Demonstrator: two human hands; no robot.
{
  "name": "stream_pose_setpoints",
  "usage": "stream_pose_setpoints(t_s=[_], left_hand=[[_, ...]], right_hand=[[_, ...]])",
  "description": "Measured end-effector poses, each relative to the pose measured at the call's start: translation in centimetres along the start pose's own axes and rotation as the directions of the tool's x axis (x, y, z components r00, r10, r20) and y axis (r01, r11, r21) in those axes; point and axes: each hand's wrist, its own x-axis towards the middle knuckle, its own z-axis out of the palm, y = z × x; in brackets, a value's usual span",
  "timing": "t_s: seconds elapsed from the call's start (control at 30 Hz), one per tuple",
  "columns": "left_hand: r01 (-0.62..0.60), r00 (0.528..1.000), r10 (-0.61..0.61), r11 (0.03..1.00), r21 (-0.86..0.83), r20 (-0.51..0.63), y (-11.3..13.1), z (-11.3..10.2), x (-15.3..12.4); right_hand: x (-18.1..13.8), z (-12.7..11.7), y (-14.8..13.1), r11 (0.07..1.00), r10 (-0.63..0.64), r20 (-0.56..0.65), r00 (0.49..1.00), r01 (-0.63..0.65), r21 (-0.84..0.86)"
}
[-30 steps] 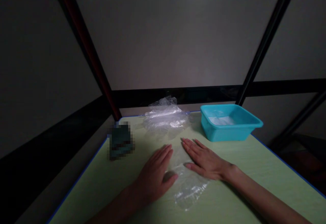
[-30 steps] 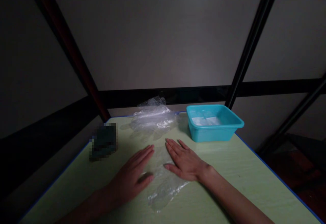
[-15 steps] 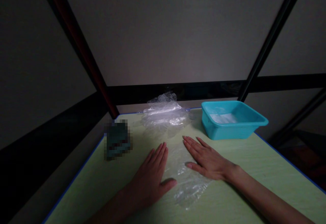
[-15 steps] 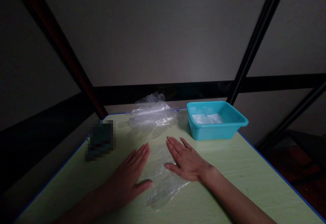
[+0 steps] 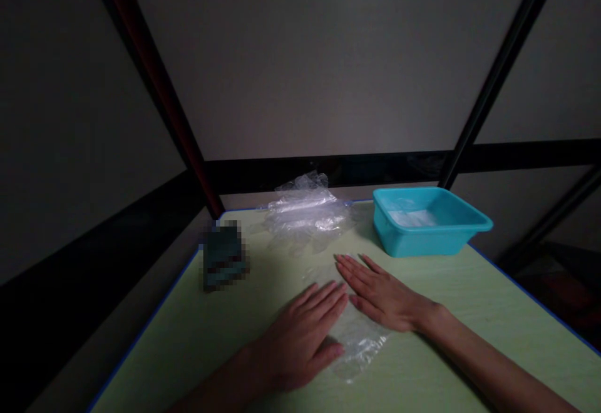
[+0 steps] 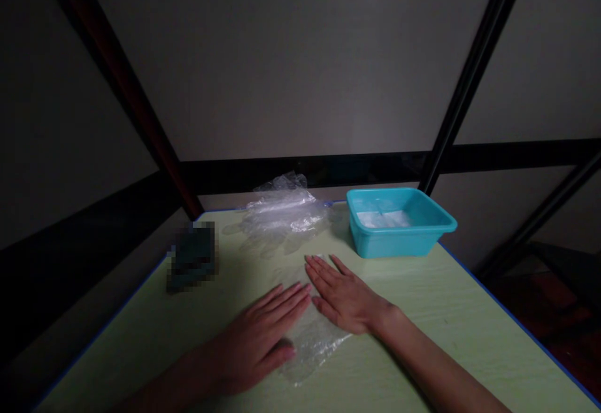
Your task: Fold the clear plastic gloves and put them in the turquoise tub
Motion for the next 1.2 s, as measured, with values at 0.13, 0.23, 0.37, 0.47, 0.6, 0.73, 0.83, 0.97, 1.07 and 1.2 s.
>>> stream_pose_setpoints(t_s=[0.13,0.23,0.37,0.47,0.6,0.73,0.83,0.97,1.07,1.2], left_hand=[[0.028,0.998,-0.027,0.999,-0.034,0.052,-0.3,0.0,-0.4],[0.042,0.996,-0.033,0.994,-0.104,0.087,-0.8,-0.7,-1.3],[0.061,0.995,-0.03,0.94,-0.335,0.095,-1.8,-1.7,-2.4],[0.092,0.982,-0.172,0.793,-0.602,-0.077,-2.4,-1.5,-2.5],[0.002,0.874,-0.44,0.431,-0.902,-0.208,-2.4,-0.1,-1.4],[0.011,0.795,-0.592,0.229,-0.973,-0.13,-1.6,0.7,-0.4],[0.026,0.755,-0.648,0.18,-0.983,-0.099,-1.2,0.8,-0.2],[0.036,0.739,-0.667,0.177,-0.984,-0.093,-1.0,0.8,-0.1],[0.047,0.735,-0.672,0.189,-0.981,-0.094,-1.0,0.7,-0.1],[0.052,0.737,-0.669,0.197,-0.979,-0.096,-1.1,0.8,-0.1]], right_hand=[[0.0,0.5,0.1,1.0,0.01,-0.02,1.0,-0.01,0.009],[0.0,0.6,0.1,0.999,0.017,-0.017,1.0,-0.017,0.033],[0.1,0.3,0.5,0.975,0.047,-0.027,0.999,-0.04,0.218],[-0.4,-0.6,1.1,0.859,0.188,-0.11,0.976,-0.109,0.501],[-2.1,-2.6,1.2,0.821,0.219,-0.221,0.951,-0.057,0.568],[-4.9,-4.0,0.6,0.961,0.048,-0.18,0.982,0.003,0.276],[-6.9,-4.0,0.1,0.998,-0.04,-0.127,0.991,0.046,0.039],[-8.1,-3.2,-0.2,0.969,-0.142,-0.11,0.984,0.116,-0.22],[-8.0,-2.5,-0.2,0.915,-0.234,-0.088,0.968,0.188,-0.356],[-7.7,-1.9,-0.1,0.866,-0.306,-0.055,0.95,0.254,-0.432]])
